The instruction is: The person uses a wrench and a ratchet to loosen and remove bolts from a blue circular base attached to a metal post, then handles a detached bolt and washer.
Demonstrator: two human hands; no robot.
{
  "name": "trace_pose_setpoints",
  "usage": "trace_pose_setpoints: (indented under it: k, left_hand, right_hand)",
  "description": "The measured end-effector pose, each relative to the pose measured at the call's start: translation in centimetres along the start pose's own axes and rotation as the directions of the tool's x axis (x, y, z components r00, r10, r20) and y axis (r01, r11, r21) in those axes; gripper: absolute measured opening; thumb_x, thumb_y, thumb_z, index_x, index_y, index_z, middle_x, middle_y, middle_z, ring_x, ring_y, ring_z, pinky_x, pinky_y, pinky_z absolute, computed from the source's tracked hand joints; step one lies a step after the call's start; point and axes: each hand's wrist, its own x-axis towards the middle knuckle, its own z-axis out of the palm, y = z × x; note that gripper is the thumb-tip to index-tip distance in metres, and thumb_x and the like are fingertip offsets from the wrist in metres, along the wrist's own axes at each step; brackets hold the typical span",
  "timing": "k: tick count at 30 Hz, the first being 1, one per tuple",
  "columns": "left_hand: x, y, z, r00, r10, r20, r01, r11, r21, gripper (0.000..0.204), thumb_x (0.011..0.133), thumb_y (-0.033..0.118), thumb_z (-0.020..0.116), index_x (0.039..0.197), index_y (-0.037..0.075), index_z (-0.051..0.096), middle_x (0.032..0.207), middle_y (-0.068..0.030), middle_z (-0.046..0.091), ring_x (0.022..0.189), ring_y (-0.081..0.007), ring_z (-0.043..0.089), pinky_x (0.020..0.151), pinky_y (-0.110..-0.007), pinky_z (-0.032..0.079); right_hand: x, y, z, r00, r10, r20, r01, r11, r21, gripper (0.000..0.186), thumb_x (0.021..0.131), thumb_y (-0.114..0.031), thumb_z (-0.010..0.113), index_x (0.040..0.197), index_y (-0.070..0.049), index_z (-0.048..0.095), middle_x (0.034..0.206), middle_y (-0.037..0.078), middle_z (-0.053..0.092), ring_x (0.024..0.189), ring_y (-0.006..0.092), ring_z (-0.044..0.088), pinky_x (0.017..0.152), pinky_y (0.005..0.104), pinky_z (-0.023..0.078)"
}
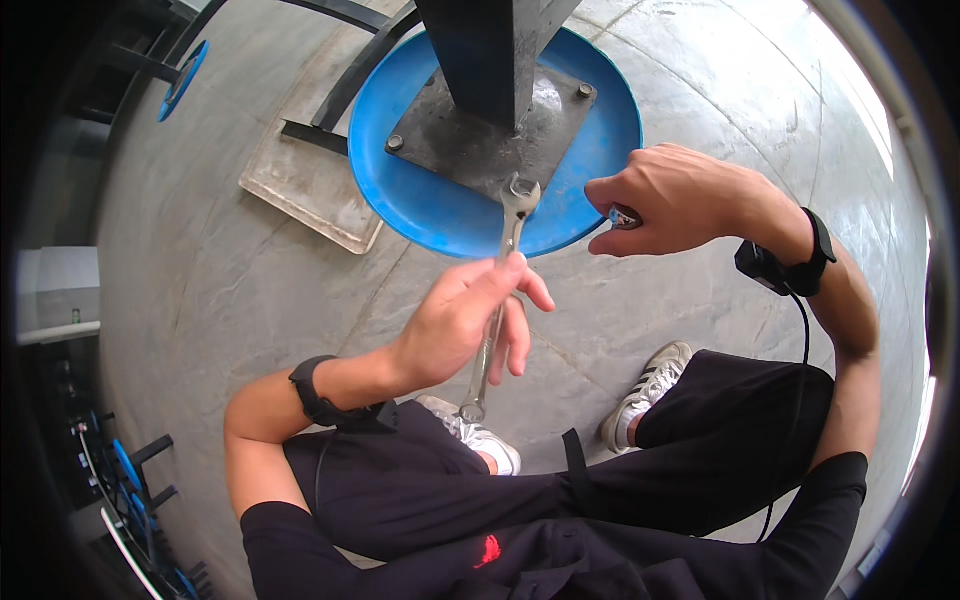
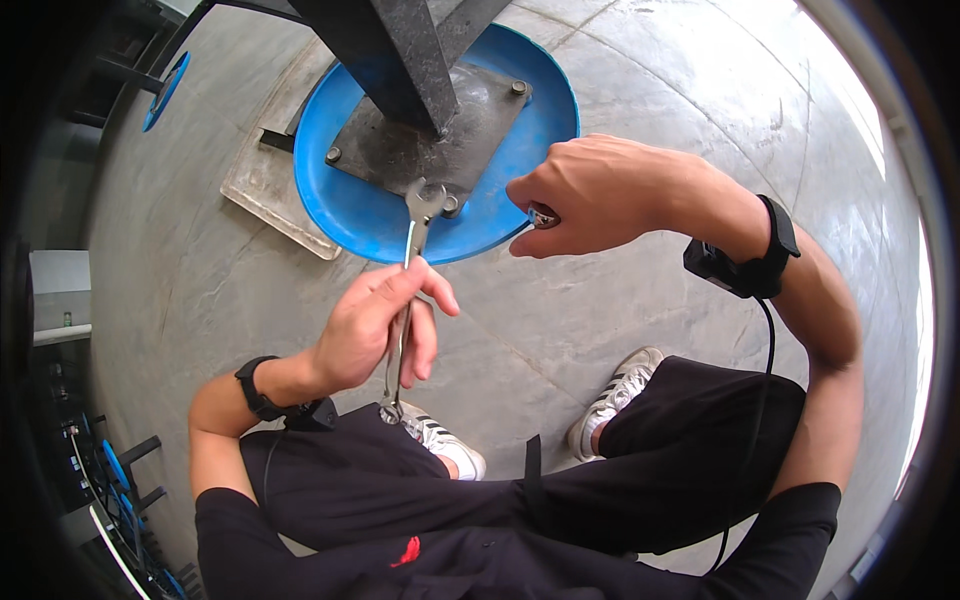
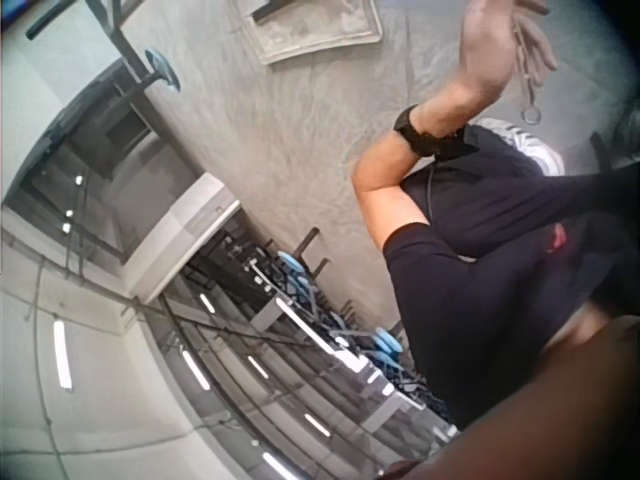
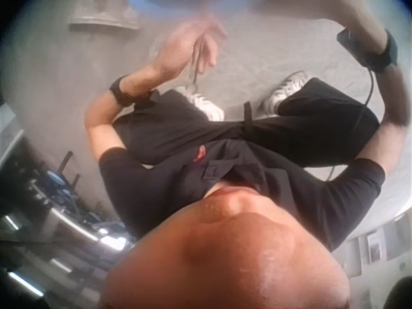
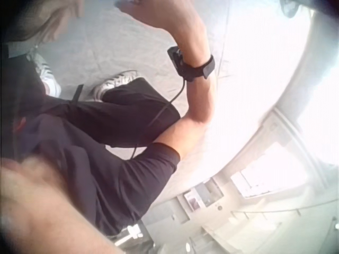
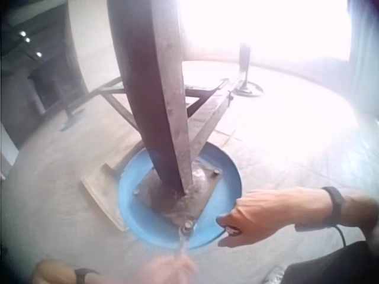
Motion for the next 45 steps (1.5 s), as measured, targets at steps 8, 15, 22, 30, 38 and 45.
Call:
trace_pose_setpoints:
  k: [8, 15, 22, 30, 38, 45]
  left_hand:
    - [1.5, -2.2, -0.4, 1.000, 0.011, 0.017, -0.009, 0.995, -0.102, 0.047, 0.105, 0.043, 0.023, 0.098, 0.003, 0.047, 0.067, -0.0170, 0.065, 0.037, -0.0175, 0.051, 0.038, -0.025, 0.041]
    - [1.3, -2.0, 0.9, 0.987, -0.006, -0.163, -0.019, 0.989, -0.149, 0.041, 0.105, 0.042, 0.024, 0.093, 0.008, 0.044, 0.072, -0.0215, 0.066, 0.038, -0.0209, 0.054, 0.040, -0.027, 0.044]
    - [1.6, -0.2, 0.9, 0.995, -0.094, -0.042, 0.083, 0.973, -0.216, 0.041, 0.105, 0.036, 0.024, 0.091, 0.005, 0.047, 0.092, -0.0273, 0.067, 0.061, -0.0296, 0.068, 0.051, -0.032, 0.054]
    - [3.8, -1.1, 2.0, 0.987, -0.131, 0.097, 0.158, 0.916, -0.369, 0.059, 0.104, 0.047, 0.019, 0.123, -0.002, 0.047, 0.114, -0.0221, 0.064, 0.098, -0.0272, 0.068, 0.085, -0.039, 0.056]
    - [4.9, -0.1, 2.3, 0.979, -0.025, 0.204, 0.089, 0.948, -0.307, 0.067, 0.103, 0.052, 0.015, 0.140, 0.001, 0.037, 0.128, -0.0161, 0.059, 0.105, -0.0206, 0.063, 0.083, -0.033, 0.051]
    - [6.8, 0.0, 2.8, 0.987, 0.026, 0.159, 0.036, 0.927, -0.374, 0.057, 0.104, 0.048, 0.020, 0.134, 0.005, 0.045, 0.124, -0.0140, 0.061, 0.093, -0.0198, 0.066, 0.076, -0.031, 0.052]
  right_hand:
    - [-1.0, -1.3, 0.8, 0.986, -0.013, 0.167, 0.010, 1.000, 0.021, 0.044, 0.085, -0.042, 0.067, 0.071, -0.003, 0.057, 0.053, 0.010, 0.056, 0.053, 0.0328, 0.056, 0.053, 0.0411, 0.044]
    - [-0.8, -0.8, 2.5, 0.965, -0.115, 0.236, 0.122, 0.992, -0.016, 0.044, 0.086, -0.044, 0.065, 0.072, -0.002, 0.059, 0.054, 0.013, 0.057, 0.055, 0.0335, 0.059, 0.055, 0.0418, 0.046]
    - [-0.4, -1.2, 5.3, 0.909, -0.229, 0.349, 0.220, 0.973, 0.065, 0.044, 0.087, -0.043, 0.062, 0.073, -0.001, 0.061, 0.055, 0.015, 0.059, 0.056, 0.0349, 0.061, 0.056, 0.0430, 0.048]
    - [-0.1, -2.2, 5.3, 0.788, -0.311, 0.531, 0.169, 0.939, 0.300, 0.039, 0.084, -0.040, 0.058, 0.076, -0.002, 0.063, 0.061, 0.016, 0.060, 0.063, 0.0369, 0.060, 0.066, 0.0453, 0.049]
    - [-2.3, 0.5, 6.8, 0.725, -0.524, 0.447, -0.137, 0.526, 0.839, 0.048, 0.074, -0.039, 0.082, 0.106, -0.007, 0.064, 0.078, 0.006, 0.065, 0.079, 0.0160, 0.063, 0.065, 0.0313, 0.047]
    - [-4.9, 3.7, 11.7, 0.999, -0.017, -0.042, 0.043, 0.049, 0.998, 0.058, 0.089, -0.060, 0.055, 0.095, -0.002, 0.058, 0.068, 0.002, 0.052, 0.057, 0.0087, 0.049, 0.049, 0.0223, 0.039]
